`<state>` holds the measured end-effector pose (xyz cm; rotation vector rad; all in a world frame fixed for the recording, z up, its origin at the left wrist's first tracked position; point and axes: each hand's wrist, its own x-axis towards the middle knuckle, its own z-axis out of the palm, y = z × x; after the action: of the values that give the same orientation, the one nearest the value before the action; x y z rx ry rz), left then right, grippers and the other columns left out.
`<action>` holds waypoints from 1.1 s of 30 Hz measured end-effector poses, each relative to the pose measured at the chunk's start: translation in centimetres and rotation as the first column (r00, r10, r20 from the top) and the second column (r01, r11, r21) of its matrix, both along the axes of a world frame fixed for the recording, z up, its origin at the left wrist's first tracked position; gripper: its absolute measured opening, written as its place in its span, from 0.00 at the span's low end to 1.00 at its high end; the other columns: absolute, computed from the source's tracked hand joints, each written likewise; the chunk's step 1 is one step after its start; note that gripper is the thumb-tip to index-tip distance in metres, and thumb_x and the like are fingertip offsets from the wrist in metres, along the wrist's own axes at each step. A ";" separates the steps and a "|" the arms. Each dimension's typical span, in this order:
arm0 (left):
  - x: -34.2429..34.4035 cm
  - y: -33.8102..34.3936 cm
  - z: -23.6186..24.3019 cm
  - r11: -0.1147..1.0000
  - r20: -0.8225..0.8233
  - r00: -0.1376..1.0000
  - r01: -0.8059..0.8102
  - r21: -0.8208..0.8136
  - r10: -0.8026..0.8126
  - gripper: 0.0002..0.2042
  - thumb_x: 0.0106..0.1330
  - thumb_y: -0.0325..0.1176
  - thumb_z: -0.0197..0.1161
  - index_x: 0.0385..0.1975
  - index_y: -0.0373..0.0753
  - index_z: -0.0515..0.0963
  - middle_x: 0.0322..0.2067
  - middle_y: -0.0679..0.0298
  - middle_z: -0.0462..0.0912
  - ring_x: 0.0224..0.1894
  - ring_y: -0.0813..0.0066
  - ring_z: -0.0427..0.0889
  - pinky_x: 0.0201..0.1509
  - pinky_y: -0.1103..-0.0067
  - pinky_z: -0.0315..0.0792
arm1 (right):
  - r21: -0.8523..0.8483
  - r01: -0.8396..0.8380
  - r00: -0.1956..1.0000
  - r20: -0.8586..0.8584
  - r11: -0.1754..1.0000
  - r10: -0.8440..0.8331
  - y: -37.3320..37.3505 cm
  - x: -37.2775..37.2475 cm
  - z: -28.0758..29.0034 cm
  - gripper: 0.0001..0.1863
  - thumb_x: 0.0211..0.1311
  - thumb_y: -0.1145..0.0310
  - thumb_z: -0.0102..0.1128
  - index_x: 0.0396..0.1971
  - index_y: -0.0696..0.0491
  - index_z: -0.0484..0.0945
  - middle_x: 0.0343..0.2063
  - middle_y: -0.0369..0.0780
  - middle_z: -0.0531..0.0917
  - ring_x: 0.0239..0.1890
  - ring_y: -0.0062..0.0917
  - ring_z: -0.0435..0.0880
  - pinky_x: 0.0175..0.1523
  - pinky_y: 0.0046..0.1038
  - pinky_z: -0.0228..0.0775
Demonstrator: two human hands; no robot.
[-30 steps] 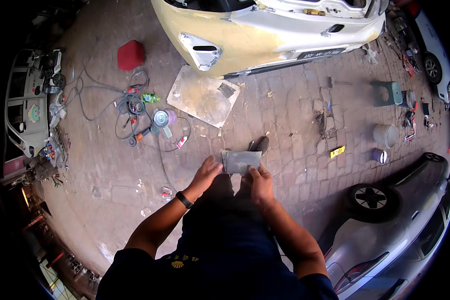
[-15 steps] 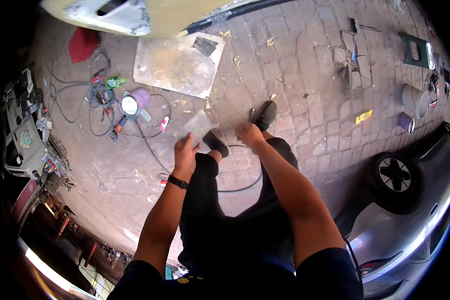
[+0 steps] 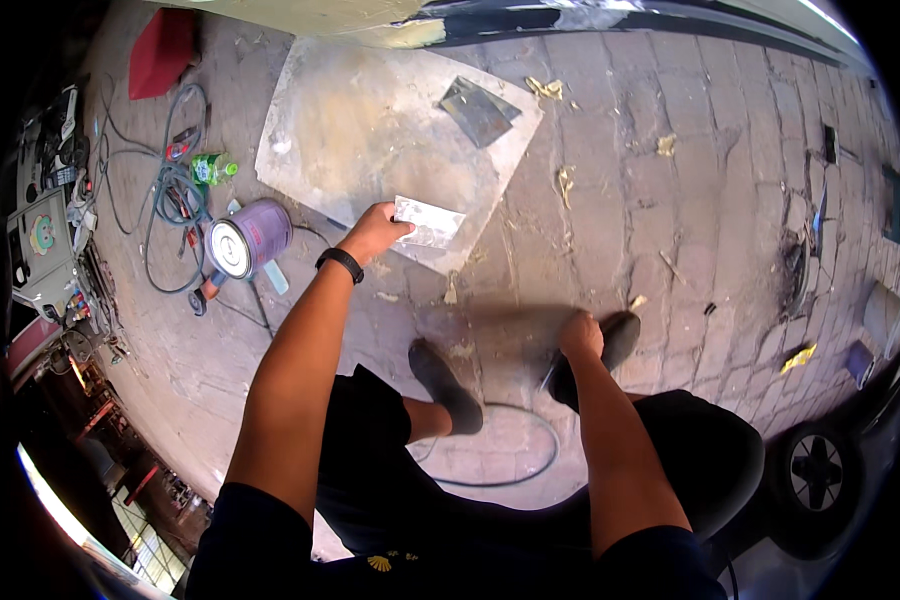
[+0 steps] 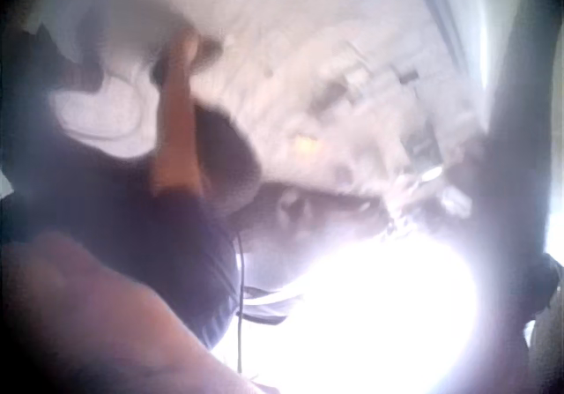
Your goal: The person applies and smooths body filler onto a car bumper using a metal spreader and a screwdriver. They work on the front bumper area, spreading the filler evenly and scraping off excess material.
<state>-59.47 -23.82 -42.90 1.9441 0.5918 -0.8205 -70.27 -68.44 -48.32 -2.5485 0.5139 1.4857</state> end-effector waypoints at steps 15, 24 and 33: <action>15.4 0.3 9.4 0.953 0.435 0.849 -0.279 -0.116 0.301 0.19 0.73 0.48 0.56 0.32 0.35 0.80 0.25 0.60 0.86 0.26 0.69 0.84 0.34 0.72 0.77 | 0.763 -0.057 0.975 -0.096 0.644 0.200 11.4 29.5 23.5 0.19 0.71 0.56 0.62 0.46 0.58 0.81 0.27 0.34 0.80 0.29 0.18 0.78 0.34 0.24 0.72; 15.2 -12.4 15.9 0.232 0.046 0.495 -0.322 -0.918 0.868 0.26 0.79 0.54 0.40 0.39 0.37 0.79 0.33 0.60 0.85 0.34 0.72 0.84 0.40 0.75 0.77 | 0.558 -0.433 0.785 0.620 0.708 -0.008 14.0 27.9 30.7 0.19 0.77 0.54 0.56 0.37 0.58 0.78 0.18 0.33 0.72 0.24 0.17 0.68 0.30 0.26 0.63; 17.5 -15.0 16.6 0.526 0.389 0.492 -0.173 -0.833 0.779 0.16 0.81 0.42 0.54 0.40 0.33 0.79 0.31 0.62 0.83 0.33 0.76 0.82 0.43 0.76 0.78 | 0.237 -0.644 0.467 0.875 0.728 0.129 12.8 30.7 30.3 0.18 0.74 0.56 0.62 0.46 0.59 0.83 0.21 0.44 0.77 0.23 0.26 0.71 0.33 0.30 0.68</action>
<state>-42.00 -38.85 -26.26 1.0507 0.2512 0.2244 -39.58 -55.63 -18.06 -2.5303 -0.6424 0.2105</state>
